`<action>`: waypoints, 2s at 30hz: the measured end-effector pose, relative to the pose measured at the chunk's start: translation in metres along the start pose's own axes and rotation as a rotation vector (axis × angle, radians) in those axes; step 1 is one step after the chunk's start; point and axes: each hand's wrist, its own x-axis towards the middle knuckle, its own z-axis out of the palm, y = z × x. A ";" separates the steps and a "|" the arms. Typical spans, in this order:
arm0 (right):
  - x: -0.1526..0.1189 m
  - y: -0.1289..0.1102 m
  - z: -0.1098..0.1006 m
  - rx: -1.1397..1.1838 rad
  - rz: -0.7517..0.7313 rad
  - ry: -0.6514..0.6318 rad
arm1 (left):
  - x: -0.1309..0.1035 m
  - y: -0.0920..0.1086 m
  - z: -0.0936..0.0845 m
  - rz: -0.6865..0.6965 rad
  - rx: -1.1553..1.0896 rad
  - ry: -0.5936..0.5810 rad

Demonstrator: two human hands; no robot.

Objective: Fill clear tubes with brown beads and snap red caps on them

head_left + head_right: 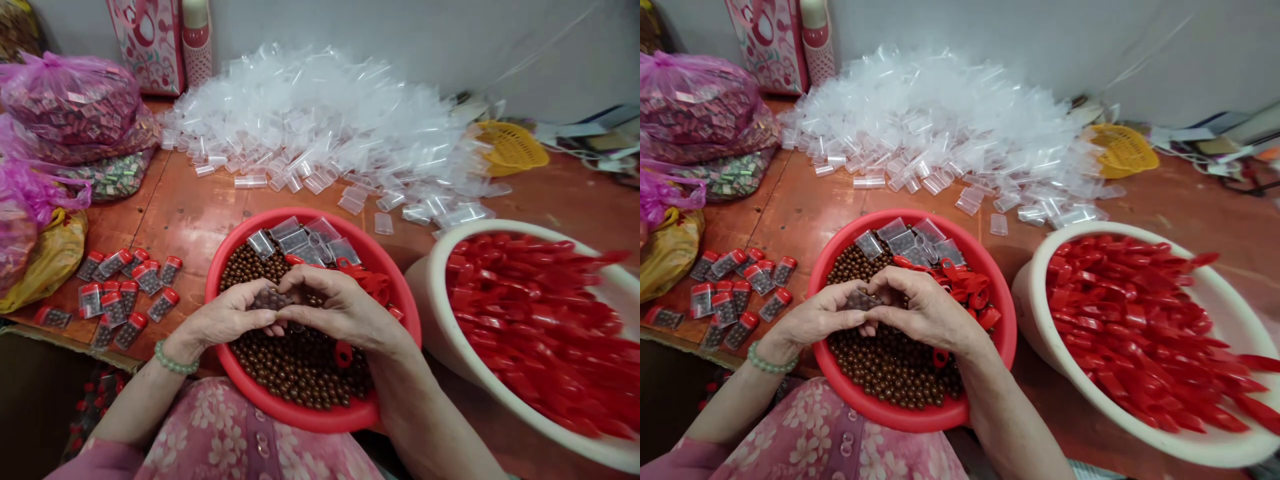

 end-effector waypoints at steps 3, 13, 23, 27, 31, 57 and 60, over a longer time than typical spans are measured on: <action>0.000 0.000 0.001 0.010 0.027 -0.016 | 0.000 0.000 0.000 -0.016 0.000 -0.007; 0.000 0.005 0.001 -0.008 0.050 0.148 | 0.003 -0.004 -0.003 0.032 -0.163 0.027; 0.011 -0.010 -0.004 -0.229 -0.174 0.038 | 0.003 -0.003 -0.001 -0.022 -0.208 0.012; 0.013 -0.009 -0.005 -0.179 -0.133 0.005 | 0.003 -0.003 -0.002 -0.042 -0.218 -0.031; 0.014 -0.007 -0.001 -0.073 -0.021 -0.009 | 0.003 -0.004 -0.003 -0.030 -0.243 -0.049; -0.006 0.027 -0.012 -1.092 0.181 0.176 | 0.013 -0.010 0.001 0.142 -0.248 0.276; -0.003 0.028 -0.007 -1.210 0.190 0.120 | 0.012 -0.007 0.002 0.128 -0.290 0.273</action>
